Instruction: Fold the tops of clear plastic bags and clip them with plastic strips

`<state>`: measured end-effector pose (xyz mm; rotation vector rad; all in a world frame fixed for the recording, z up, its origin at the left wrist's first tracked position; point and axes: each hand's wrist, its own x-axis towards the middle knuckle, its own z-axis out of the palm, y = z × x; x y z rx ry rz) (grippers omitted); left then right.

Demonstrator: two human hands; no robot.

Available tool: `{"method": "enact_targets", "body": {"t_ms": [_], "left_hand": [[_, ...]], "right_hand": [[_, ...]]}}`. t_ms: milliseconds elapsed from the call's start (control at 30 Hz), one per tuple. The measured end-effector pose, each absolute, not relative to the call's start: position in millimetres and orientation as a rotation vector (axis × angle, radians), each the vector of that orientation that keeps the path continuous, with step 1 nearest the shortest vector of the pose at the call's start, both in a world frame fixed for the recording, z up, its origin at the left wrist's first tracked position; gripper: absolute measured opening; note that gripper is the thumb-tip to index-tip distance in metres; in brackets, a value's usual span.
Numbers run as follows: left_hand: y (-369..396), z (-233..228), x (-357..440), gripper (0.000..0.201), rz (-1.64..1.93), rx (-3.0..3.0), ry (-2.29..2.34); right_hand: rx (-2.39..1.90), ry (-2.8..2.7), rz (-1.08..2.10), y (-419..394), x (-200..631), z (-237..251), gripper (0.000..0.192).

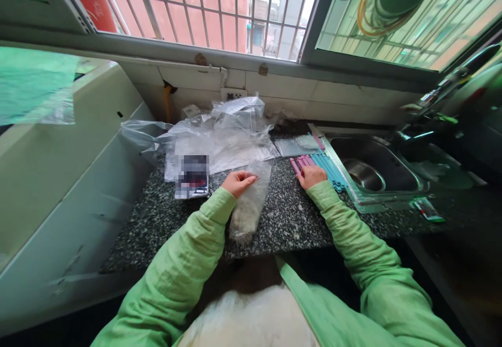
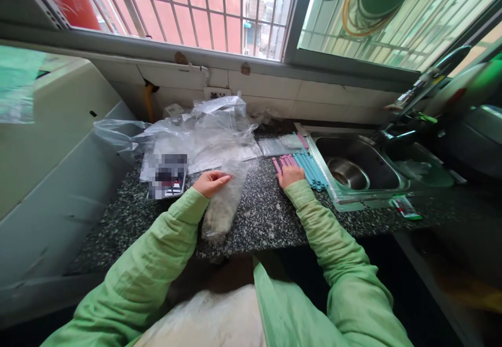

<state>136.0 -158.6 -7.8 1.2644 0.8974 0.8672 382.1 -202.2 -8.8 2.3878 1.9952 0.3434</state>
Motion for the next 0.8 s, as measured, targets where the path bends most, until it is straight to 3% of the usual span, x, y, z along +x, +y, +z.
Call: {"method": "enact_targets", "body": {"t_ms": [200,367,600,800], "left_hand": [[-155.5,-12.4,135.7,0.04,0.856,1.258,0.86],[-151.5,-19.6,135.3,0.038,0.852,1.292,0.869],[-152.4,-19.1,138.8,0.04,0.884,1.2,0.89],[-153.7,-17.1,140.4,0.044,0.89,1.139,0.882]], "right_hand": [[2.384,1.939,0.309,-202.6,374.4,-8.8,0.036],[2.372,2.037,0.392,-199.3,372.6,-7.4,0.026],[2.231,2.819,0.619,-201.8,345.3,15.8,0.026],[1.873,3.215,0.485,-202.7,319.5,16.1,0.023]]}}
